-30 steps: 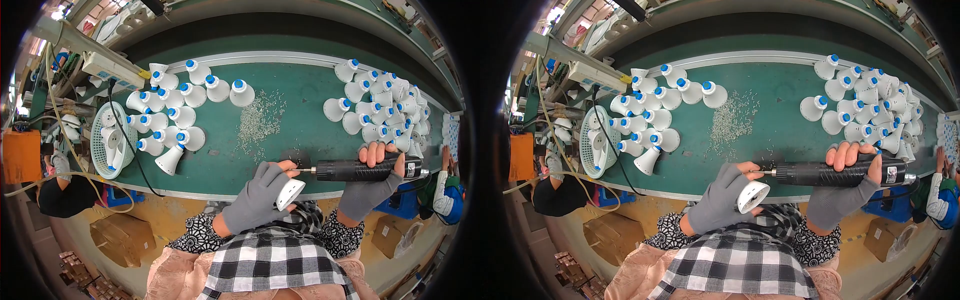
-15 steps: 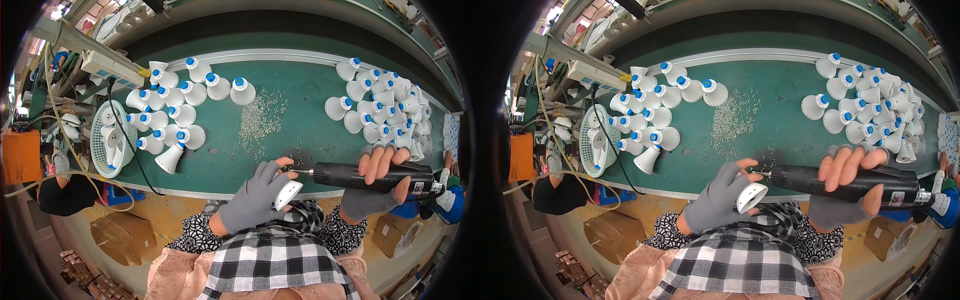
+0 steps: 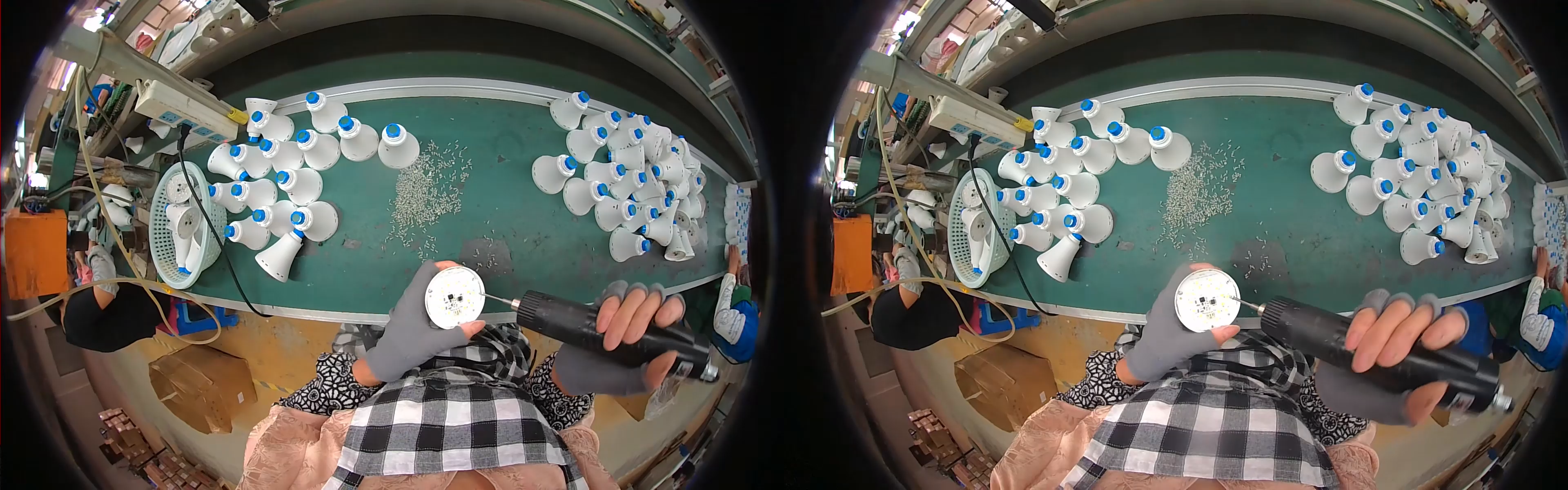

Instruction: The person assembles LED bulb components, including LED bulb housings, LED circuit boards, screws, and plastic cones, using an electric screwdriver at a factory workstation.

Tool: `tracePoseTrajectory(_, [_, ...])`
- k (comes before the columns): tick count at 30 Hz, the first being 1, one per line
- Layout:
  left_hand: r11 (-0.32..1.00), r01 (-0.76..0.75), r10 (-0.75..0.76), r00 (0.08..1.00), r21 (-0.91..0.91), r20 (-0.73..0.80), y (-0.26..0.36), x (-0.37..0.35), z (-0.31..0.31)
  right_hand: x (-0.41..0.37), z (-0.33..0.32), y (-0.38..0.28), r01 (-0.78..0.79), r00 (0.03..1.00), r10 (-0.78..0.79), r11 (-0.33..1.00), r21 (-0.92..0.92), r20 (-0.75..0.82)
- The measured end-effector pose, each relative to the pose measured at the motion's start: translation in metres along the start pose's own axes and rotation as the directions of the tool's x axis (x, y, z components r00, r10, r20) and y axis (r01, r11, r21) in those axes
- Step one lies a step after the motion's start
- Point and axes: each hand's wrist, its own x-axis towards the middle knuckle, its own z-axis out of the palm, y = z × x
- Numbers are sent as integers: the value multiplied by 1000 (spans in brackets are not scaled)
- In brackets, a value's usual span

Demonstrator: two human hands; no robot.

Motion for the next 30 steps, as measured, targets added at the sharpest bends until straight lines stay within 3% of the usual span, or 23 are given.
tracePoseTrajectory(4, [989, -101, 104, 994, 105, -26, -3, 0, 2, -8, 11, 3, 40, 999, -40, 991, -126, 6])
tracePoseTrajectory(7, [972, -121, 122, 992, 204, 5, -3, -2, 0, -11, -1, 7, 50, 993, -47, 998, -30, 105])
tracePoseTrajectory(13, [931, -195, 210, 978, 309, -18, -4, -2, 1, -13, 4, 7, 41, 994, -33, 996, -78, 104])
tracePoseTrajectory(25, [862, -267, 289, 957, 432, 13, -5, -1, 2, -16, 6, 8, -20, 991, 28, 998, -67, 129])
tracePoseTrajectory(30, [933, -183, 191, 982, 309, 3, -5, -3, 6, -10, 5, 4, -109, 966, 119, 992, -56, 228])
